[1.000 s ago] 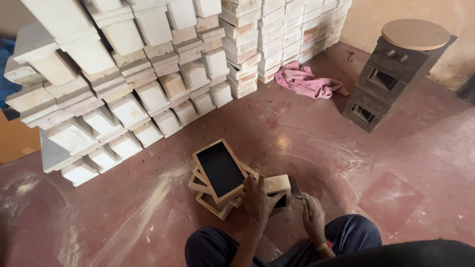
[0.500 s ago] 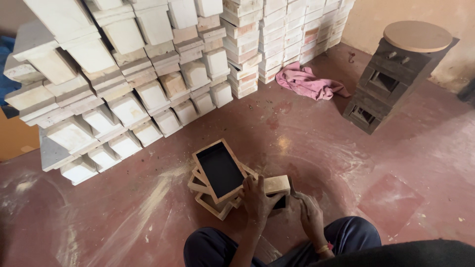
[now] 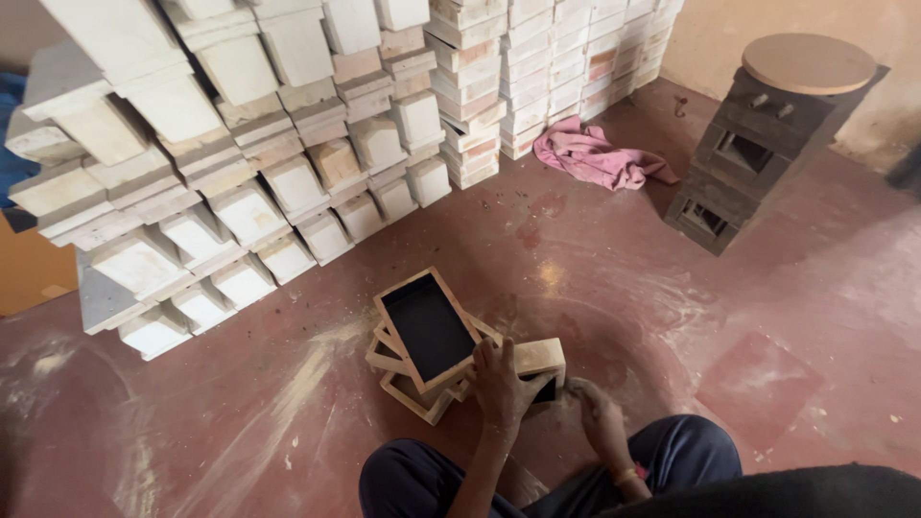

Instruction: The person sits on the floor sanding small wooden boxes. They hold each box steady with one hand and rub its surfaces with a sanding block, turning the box to work different sides, then set finished boxes aside and pick up the next one.

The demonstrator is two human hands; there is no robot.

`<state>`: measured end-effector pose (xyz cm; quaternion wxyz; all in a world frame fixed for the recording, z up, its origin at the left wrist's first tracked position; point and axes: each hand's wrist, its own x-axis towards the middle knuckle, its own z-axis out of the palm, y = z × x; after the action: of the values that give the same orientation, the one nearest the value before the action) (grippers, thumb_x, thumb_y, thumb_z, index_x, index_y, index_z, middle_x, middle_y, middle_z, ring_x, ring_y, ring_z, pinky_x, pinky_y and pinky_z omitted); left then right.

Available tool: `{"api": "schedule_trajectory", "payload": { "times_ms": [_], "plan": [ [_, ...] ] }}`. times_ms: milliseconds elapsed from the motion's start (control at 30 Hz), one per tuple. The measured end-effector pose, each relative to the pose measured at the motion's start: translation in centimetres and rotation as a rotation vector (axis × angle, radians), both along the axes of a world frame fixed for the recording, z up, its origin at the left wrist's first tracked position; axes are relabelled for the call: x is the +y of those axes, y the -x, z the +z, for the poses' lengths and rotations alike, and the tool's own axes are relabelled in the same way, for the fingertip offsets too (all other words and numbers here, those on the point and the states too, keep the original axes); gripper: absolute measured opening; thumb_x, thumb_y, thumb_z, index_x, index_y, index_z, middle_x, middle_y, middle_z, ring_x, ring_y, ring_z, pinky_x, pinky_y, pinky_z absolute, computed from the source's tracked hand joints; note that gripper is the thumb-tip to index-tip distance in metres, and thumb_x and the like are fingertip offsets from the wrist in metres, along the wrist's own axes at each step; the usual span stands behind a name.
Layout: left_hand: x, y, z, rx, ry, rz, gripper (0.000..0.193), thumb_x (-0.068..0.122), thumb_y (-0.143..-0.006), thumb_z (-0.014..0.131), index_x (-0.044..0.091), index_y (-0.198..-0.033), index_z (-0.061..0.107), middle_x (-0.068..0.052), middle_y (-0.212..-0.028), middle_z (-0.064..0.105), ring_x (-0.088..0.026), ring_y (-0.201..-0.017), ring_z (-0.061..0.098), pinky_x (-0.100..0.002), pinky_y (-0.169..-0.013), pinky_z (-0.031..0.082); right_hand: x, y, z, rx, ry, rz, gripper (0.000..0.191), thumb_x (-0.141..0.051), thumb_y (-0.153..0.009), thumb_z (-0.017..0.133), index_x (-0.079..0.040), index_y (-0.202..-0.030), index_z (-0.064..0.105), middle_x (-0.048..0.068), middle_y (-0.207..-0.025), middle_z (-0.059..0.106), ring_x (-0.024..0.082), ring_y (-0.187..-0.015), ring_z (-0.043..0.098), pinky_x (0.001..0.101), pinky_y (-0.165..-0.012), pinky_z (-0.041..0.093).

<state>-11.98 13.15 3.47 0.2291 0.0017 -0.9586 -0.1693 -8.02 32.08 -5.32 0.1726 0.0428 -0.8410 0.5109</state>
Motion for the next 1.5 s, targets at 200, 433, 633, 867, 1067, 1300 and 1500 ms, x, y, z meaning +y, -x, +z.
{"api": "schedule_trajectory", "payload": {
  "times_ms": [200,433,633,867,1067,1300,1500],
  "plan": [
    [0.4,0.1,-0.1,-0.034,-0.013,0.012,0.097,0.075,-0.057,0.086,0.011,-0.124,0.06,-0.02,-0.125,0.054,-0.037,-0.123,0.05,-0.06,-0.081,0.046,0.4,0.2,0.0,0.186,-0.23,-0.103,0.033,0.0,-0.092,0.052,-0.007,-0.119,0.069,0.017,-0.11,0.073,0.037,-0.104,0.066,0.0454,-0.089,0.053],
    [0.8,-0.5,-0.5,0.034,-0.01,-0.027,0.096,0.075,-0.062,0.085,0.009,-0.128,0.059,-0.02,-0.126,0.055,-0.037,-0.125,0.05,-0.061,-0.082,0.046,1.4,-0.1,-3.1,-0.102,-0.269,0.053,0.03,-0.008,-0.092,0.054,-0.009,-0.116,0.071,0.016,-0.106,0.077,0.038,-0.101,0.071,0.0455,-0.085,0.055],
    [0.6,-0.6,0.0,-0.131,-0.032,-0.02,0.1,0.079,-0.063,0.083,0.009,-0.13,0.057,-0.021,-0.127,0.052,-0.038,-0.127,0.047,-0.061,-0.084,0.046,1.0,0.4,1.0,0.053,-0.02,0.005,0.023,-0.004,-0.097,0.054,-0.005,-0.114,0.07,0.017,-0.106,0.076,0.035,-0.1,0.075,0.0409,-0.083,0.058],
    [1.4,-0.3,-1.7,0.092,0.018,-0.028,0.093,0.073,-0.06,0.083,0.014,-0.128,0.06,-0.019,-0.134,0.053,-0.038,-0.129,0.047,-0.061,-0.085,0.047,0.9,0.7,-1.1,-0.053,-0.109,0.045,0.028,0.0,-0.092,0.053,-0.005,-0.113,0.071,0.015,-0.101,0.077,0.033,-0.096,0.076,0.0389,-0.085,0.058],
    [1.1,-0.7,-1.5,-0.007,-0.007,-0.058,0.095,0.078,-0.065,0.082,0.009,-0.125,0.057,-0.02,-0.131,0.051,-0.039,-0.127,0.047,-0.063,-0.084,0.046,2.5,0.5,-0.8,-0.194,0.001,0.108,0.028,-0.002,-0.095,0.053,-0.005,-0.116,0.071,0.013,-0.103,0.08,0.028,-0.099,0.079,0.0384,-0.084,0.061],
    [1.0,-0.2,-1.3,0.027,0.047,-0.044,0.099,0.081,-0.063,0.081,0.009,-0.125,0.056,-0.022,-0.128,0.052,-0.039,-0.124,0.049,-0.059,-0.081,0.047,0.6,0.9,-1.2,0.328,-0.189,-0.086,0.027,-0.005,-0.095,0.051,-0.006,-0.115,0.069,0.02,-0.105,0.074,0.041,-0.097,0.07,0.0451,-0.084,0.055],
    [1.0,-0.4,-2.0,-0.033,0.018,-0.063,0.096,0.081,-0.067,0.08,0.008,-0.126,0.055,-0.019,-0.128,0.053,-0.036,-0.127,0.048,-0.058,-0.081,0.047,0.2,0.0,-2.3,-0.294,-0.271,0.009,0.028,-0.016,-0.095,0.053,-0.011,-0.119,0.067,0.014,-0.107,0.078,0.038,-0.1,0.071,0.048,-0.081,0.056]
  ]
}}
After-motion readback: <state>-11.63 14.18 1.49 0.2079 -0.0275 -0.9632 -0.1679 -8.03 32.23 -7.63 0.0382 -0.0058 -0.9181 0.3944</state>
